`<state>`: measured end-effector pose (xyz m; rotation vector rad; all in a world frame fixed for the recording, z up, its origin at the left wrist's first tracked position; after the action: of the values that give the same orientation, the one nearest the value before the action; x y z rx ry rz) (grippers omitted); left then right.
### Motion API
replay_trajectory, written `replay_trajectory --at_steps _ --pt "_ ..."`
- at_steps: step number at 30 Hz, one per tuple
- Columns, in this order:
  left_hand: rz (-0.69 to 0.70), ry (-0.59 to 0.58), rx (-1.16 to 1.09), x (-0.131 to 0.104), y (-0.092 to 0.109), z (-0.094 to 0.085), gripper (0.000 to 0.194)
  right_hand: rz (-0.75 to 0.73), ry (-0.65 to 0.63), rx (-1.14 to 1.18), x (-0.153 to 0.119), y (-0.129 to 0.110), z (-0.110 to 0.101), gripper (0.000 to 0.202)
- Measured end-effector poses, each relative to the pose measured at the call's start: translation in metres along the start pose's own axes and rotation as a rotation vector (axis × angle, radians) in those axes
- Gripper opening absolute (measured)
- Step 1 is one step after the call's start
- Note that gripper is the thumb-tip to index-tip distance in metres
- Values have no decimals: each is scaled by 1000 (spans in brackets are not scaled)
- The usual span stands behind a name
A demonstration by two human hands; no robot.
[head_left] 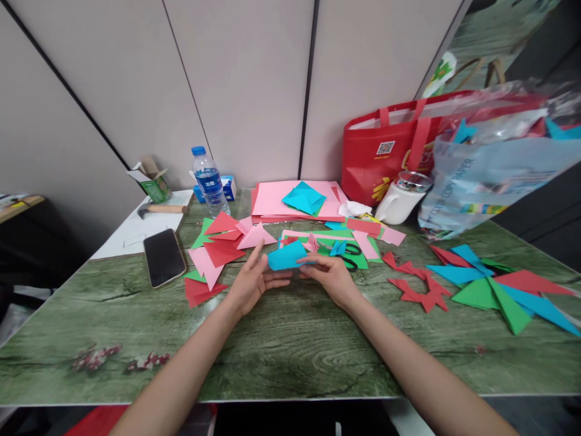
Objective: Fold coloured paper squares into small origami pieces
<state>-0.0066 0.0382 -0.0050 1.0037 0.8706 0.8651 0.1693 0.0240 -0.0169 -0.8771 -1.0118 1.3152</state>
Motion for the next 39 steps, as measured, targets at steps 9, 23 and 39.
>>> replay_trajectory --at_steps 9,23,39 --pt "115 -75 284 -2 -5 3 39 -86 -15 -89 1 5 -2 16" --pt "184 -22 333 0 -10 3 18 -93 53 -227 -2 4 1 21" --pt "269 111 362 -6 -2 9 52 -110 -29 -56 -7 8 9 38"
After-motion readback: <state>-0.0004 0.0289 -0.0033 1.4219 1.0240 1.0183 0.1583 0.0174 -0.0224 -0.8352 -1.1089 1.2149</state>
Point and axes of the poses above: each hand's wrist, its own x-axis towards the middle knuckle, its own z-axis out of the palm, y = z × x, the point moved 2 cm from there along x, towards the middle knuckle, and after that the axes turned 13 degrees about x, right-handed, at the moved point
